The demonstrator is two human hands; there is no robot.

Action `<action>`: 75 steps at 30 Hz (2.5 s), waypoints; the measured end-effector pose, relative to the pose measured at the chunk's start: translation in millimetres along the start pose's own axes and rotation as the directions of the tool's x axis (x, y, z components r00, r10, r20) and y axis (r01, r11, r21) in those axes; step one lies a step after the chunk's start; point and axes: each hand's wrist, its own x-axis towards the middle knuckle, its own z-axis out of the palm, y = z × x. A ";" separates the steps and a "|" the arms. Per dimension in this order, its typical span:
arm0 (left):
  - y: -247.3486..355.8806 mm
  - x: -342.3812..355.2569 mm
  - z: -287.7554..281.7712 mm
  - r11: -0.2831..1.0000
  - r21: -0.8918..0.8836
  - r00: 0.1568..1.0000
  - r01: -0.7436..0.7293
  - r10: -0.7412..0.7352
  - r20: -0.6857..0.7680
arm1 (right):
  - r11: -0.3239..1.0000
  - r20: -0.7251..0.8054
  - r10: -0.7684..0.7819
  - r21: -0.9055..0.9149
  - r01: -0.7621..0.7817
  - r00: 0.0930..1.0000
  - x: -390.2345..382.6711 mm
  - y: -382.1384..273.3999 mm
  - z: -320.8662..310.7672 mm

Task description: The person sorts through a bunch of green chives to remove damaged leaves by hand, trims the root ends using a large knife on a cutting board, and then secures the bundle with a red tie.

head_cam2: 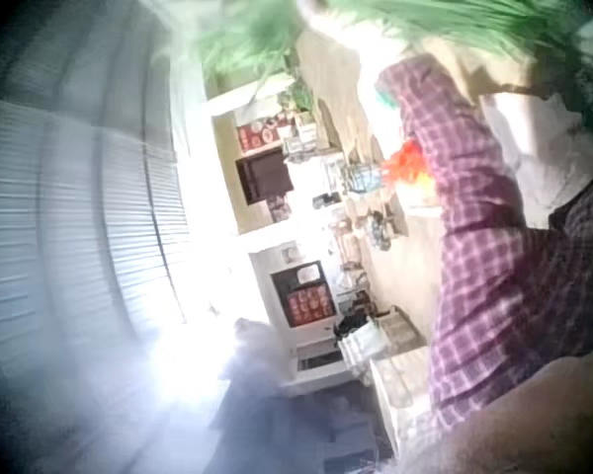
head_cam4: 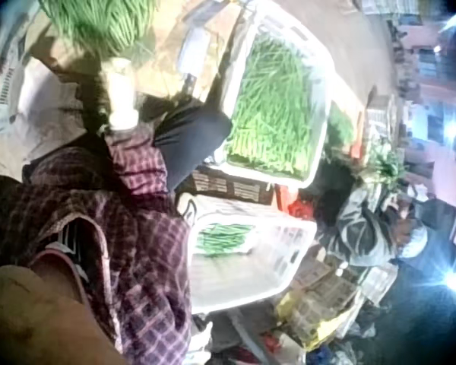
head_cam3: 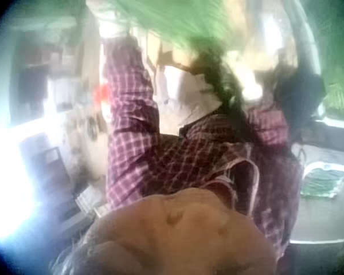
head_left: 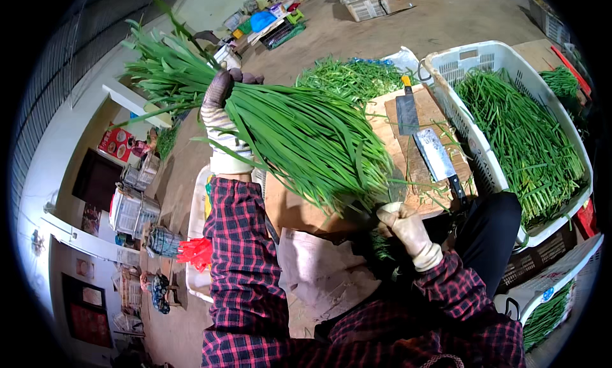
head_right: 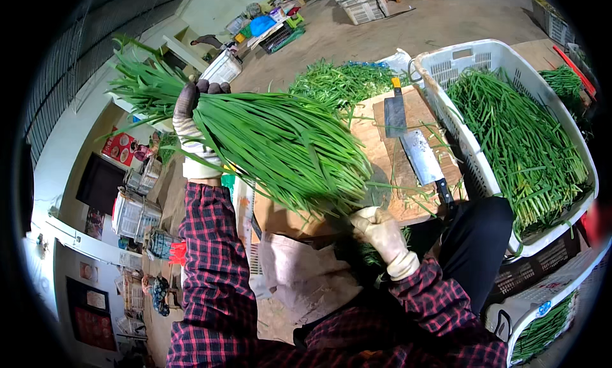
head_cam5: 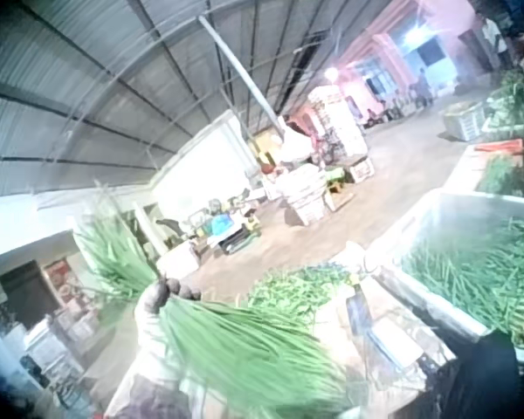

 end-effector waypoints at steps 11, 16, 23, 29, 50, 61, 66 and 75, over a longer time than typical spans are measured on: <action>2.6 -4.1 -0.8 0.986 0.165 0.953 0.012 0.038 -0.300 | 0.668 -0.126 -0.489 -0.691 0.278 0.863 -8.8 -28.2 10.7; 4.4 -10.4 2.8 0.986 0.169 0.942 -0.009 0.065 -0.329 | 0.541 -0.108 -0.627 -0.773 0.331 0.772 -2.7 -41.7 17.1; -2.6 -11.1 -5.3 0.973 0.230 0.936 -0.027 0.105 -0.336 | 0.846 -0.124 -0.302 -0.491 0.206 0.945 8.1 -60.7 28.6; -12.1 -16.3 -2.6 0.977 0.214 0.914 0.007 0.080 -0.398 | 0.847 -0.223 -0.407 -0.455 0.274 0.886 15.4 -46.6 25.9; 14.4 -15.4 -36.2 1.000 -0.006 0.986 -0.031 0.030 -0.166 | 0.772 -0.070 -0.133 -0.633 0.059 0.989 -46.1 -89.3 -2.8; -13.4 -108.2 -20.1 0.978 -0.178 0.886 -0.108 0.176 0.430 | 0.531 0.500 0.057 0.717 -0.450 0.864 0.2 30.2 2.6; 42.6 -141.0 -59.4 0.958 0.264 0.497 -0.116 -0.174 0.850 | 0.531 0.363 -0.064 0.801 -0.276 0.930 -10.1 37.6 17.9; 87.5 -296.7 -38.4 0.396 0.855 0.183 0.336 -0.917 0.353 | 0.574 0.329 0.090 0.754 -0.319 0.940 -27.2 57.7 27.7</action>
